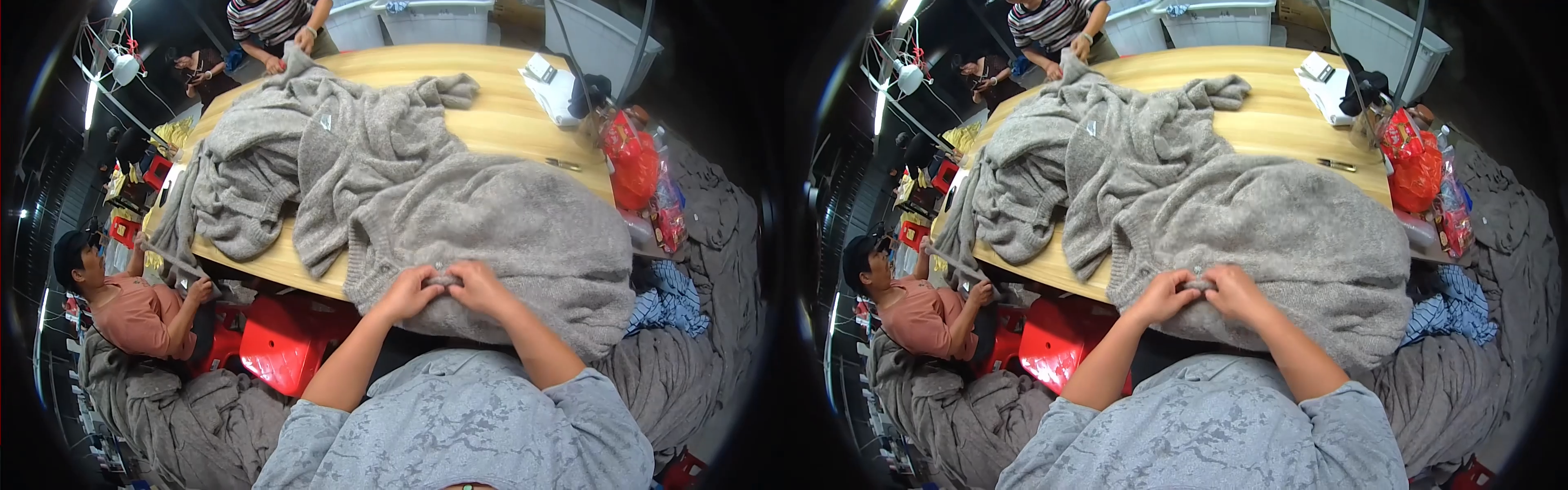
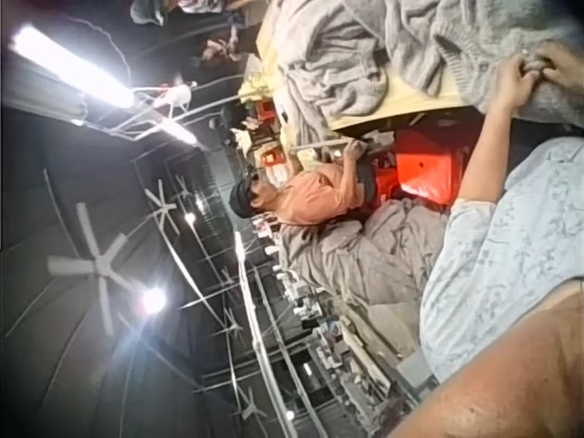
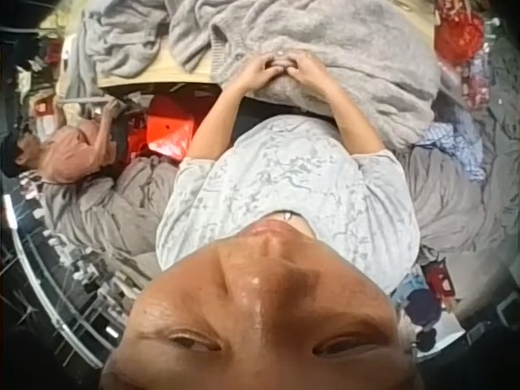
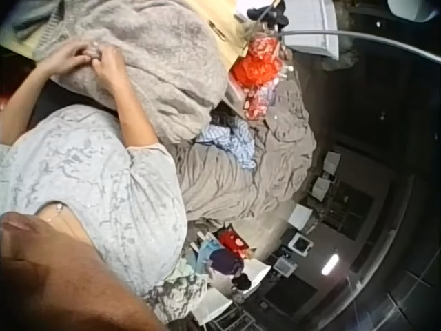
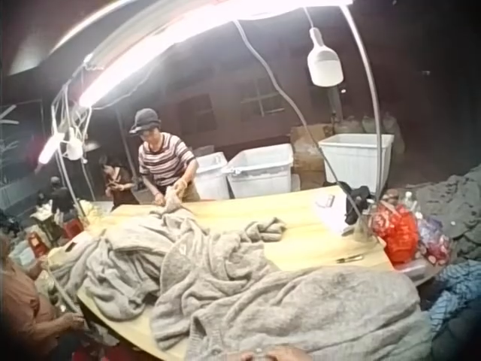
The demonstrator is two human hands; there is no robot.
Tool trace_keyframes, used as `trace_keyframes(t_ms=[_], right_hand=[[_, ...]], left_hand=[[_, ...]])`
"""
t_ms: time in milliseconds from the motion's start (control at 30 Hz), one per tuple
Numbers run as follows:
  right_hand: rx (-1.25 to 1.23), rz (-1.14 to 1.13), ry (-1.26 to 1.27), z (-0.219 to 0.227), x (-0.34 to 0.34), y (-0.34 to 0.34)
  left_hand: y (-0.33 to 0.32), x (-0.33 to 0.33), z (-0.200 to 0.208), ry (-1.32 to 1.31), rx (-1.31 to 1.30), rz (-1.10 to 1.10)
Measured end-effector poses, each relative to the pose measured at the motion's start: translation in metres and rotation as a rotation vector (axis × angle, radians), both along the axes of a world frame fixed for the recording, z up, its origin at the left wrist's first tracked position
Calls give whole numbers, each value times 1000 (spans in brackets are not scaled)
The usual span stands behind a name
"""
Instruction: Inspecting knitted garments for quality control and trimming loose threads.
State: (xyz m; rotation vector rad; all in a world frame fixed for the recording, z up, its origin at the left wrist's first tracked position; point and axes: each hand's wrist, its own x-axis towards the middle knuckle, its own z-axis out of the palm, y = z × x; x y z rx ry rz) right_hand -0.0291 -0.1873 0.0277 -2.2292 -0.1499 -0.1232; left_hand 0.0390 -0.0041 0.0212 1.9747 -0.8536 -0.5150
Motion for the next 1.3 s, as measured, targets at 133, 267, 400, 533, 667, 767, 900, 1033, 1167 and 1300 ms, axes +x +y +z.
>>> trace_keyframes(t_ms=[133, 267, 400, 533, 667, 767, 900, 1033, 1167, 1300], right_hand=[[83, -75, 25, 7, 14, -16], [-7, -64, -34, -3, 28, -10], [-80, -76, -55, -18, 35, 7], [-181, -54, 7, -22, 39, 12], [-18, -85, 120, -20, 42, 4], [320, -55, 218, -22, 46, -6], [614, -15, 427, -29, 51, -13], [704, 11, 527, -30, 53, -16], [564, 40, 470, -21, 49, -16], [153, 67, 95, -14, 30, -8]], left_hand=[[3, -6, -4, 20, 26, 69], [3, -13, -13, -185, -73, 123], [1, -17, -19, -299, -115, 153], [-4, -20, -19, -320, -79, 194], [-14, -20, -15, -486, -224, 232], [-19, -19, -13, -398, -208, 271], [-20, -17, -14, -387, -100, 317], [-23, -16, -18, -476, -212, 331], [-17, -8, -18, -457, 15, 185], [-15, -1, -21, -455, 32, 154]])
